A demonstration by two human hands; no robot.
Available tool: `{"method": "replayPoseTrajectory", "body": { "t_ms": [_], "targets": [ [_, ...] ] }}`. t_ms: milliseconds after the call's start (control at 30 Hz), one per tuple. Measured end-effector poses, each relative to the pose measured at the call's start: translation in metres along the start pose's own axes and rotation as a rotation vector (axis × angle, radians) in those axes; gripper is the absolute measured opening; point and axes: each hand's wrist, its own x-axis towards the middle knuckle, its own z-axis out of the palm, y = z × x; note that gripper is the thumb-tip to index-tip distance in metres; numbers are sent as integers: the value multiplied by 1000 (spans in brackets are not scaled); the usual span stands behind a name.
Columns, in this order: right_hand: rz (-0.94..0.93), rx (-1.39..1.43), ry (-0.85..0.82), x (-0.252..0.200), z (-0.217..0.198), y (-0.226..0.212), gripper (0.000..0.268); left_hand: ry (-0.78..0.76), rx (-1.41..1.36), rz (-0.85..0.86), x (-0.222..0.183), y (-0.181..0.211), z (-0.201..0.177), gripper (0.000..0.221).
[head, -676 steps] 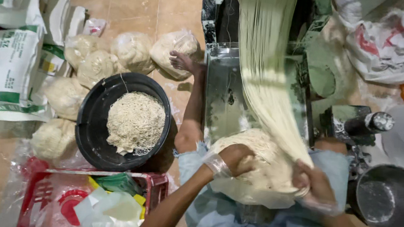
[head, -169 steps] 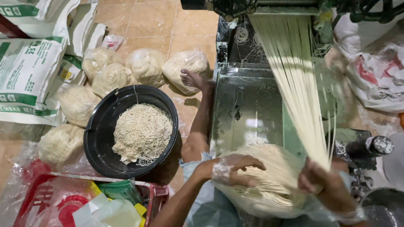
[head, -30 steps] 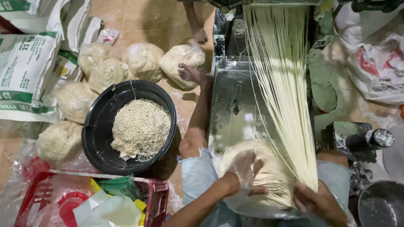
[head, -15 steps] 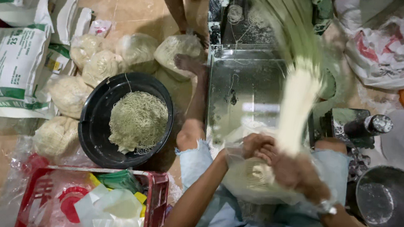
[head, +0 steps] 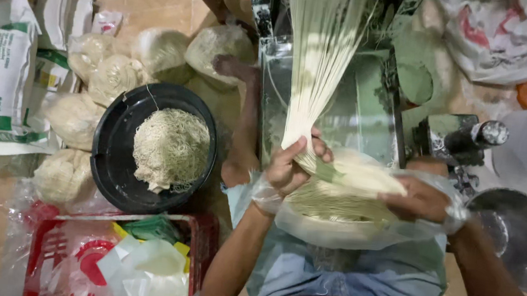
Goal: The person catches noodles as they emerge from a processing machine, gathers them into bundles, and places them into plastic bags by hand.
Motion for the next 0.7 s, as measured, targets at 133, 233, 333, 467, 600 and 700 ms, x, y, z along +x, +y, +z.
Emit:
{"method": "replayPoseTrajectory", "body": {
  "t_ms": [133, 233, 333, 467, 600, 700],
  "targets": [
    [-41, -407, -200, -15, 7, -13, 29, -109, 64, 67, 3, 17, 17, 34],
    [-31, -757, 10, -16, -34, 24, 28, -34, -112, 99, 3, 19, -9, 32],
    [-147, -1169, 240, -10, -66, 43, 44, 131, -95, 124, -7, 0, -25, 13],
    [-287, -1061, 256, -16, -54, 24, 40, 109, 325, -100, -37, -13, -19, 23],
    [-319, -1107, 269, -18, -21, -4, 43, 10, 385, -267, -42, 0, 0, 12],
    [-307, -959, 230, -17, -10, -11, 41, -11, 697, -309, -46, 6, 10, 29]
  ]
}}
